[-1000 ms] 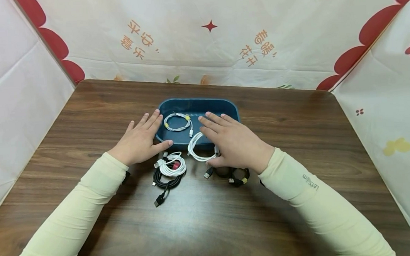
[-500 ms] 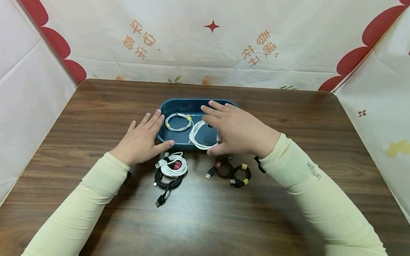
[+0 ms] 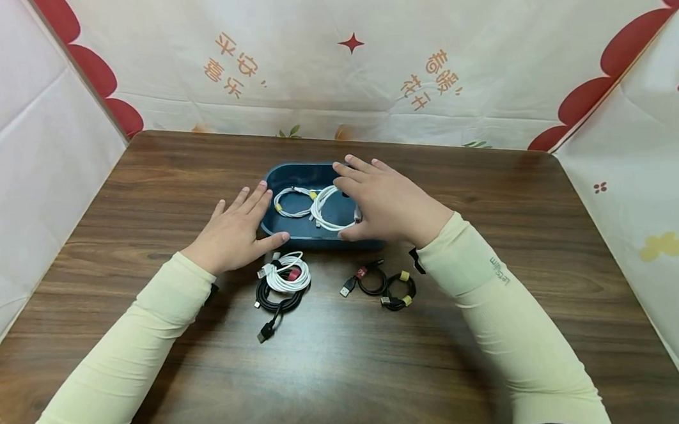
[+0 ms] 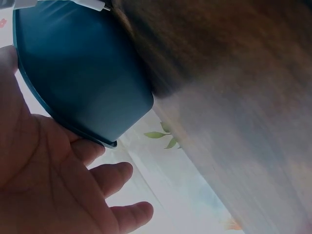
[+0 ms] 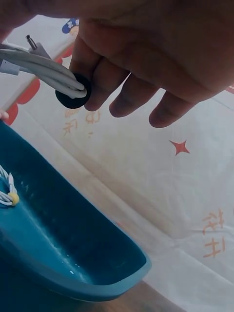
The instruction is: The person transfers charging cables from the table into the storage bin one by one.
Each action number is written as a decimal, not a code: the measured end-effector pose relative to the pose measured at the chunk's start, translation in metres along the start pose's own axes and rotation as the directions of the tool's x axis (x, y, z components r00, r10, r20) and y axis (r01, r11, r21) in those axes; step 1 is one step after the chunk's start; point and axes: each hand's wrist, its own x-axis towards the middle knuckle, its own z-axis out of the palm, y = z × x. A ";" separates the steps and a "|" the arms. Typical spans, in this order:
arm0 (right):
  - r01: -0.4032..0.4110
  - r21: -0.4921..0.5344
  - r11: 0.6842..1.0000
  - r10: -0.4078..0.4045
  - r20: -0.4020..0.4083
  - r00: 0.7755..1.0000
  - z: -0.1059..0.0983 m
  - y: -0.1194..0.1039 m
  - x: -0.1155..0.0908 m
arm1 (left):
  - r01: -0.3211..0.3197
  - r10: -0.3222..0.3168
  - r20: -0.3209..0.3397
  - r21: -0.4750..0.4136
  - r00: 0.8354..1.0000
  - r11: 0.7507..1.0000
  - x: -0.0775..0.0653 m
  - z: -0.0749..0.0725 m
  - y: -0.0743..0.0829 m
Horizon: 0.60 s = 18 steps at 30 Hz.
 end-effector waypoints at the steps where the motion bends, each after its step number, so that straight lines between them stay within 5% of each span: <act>1: -0.004 -0.001 1.000 0.004 0.003 1.000 0.001 0.001 0.002 | 0.000 0.000 0.000 0.001 1.000 1.000 0.000 0.000 0.000; 18: -0.060 0.044 0.997 0.054 0.131 0.990 0.001 0.010 0.041 | -0.013 0.013 0.008 0.010 1.000 1.000 0.003 0.000 -0.003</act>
